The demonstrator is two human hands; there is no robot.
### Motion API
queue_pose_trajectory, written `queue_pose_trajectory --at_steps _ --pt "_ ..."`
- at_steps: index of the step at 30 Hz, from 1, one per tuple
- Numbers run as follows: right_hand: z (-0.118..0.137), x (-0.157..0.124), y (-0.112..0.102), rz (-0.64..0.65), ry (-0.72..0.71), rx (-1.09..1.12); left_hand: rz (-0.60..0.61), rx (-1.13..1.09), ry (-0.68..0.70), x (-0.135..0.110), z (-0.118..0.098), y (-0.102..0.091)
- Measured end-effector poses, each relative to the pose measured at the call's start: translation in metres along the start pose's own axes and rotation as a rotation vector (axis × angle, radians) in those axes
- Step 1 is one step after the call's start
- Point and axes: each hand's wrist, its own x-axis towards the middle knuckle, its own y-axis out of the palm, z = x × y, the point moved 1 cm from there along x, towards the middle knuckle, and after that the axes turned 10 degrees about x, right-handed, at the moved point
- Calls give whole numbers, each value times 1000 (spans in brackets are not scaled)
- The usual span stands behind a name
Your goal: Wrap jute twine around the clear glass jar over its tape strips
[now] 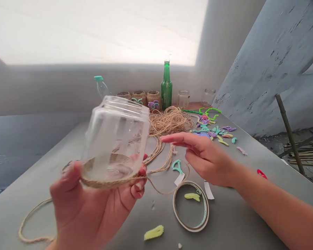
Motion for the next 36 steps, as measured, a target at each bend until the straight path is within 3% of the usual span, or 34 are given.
queue_pose_trajectory --at_steps 2,5,8,11,13,16,23,30,36 --pt "12 -4 7 -12 14 282 -29 -46 7 2 3 6" --pt "18 -9 18 -38 174 527 -5 -51 14 3 9 9" --pt "13 -11 31 65 394 752 115 -44 19 3 15 9" --pt "7 -12 40 174 524 869 207 -27 19 2 18 8" --pt "5 -12 42 213 554 882 237 -14 12 2 18 7" --pt "6 -14 38 228 487 811 249 -4 -24 3 16 6" --pt "13 -15 26 153 304 682 123 -21 -36 5 15 2" --pt "11 -11 32 172 496 645 109 -76 -81 3 13 10" --pt "4 -13 38 14 515 817 106 -60 -130 -2 14 11"
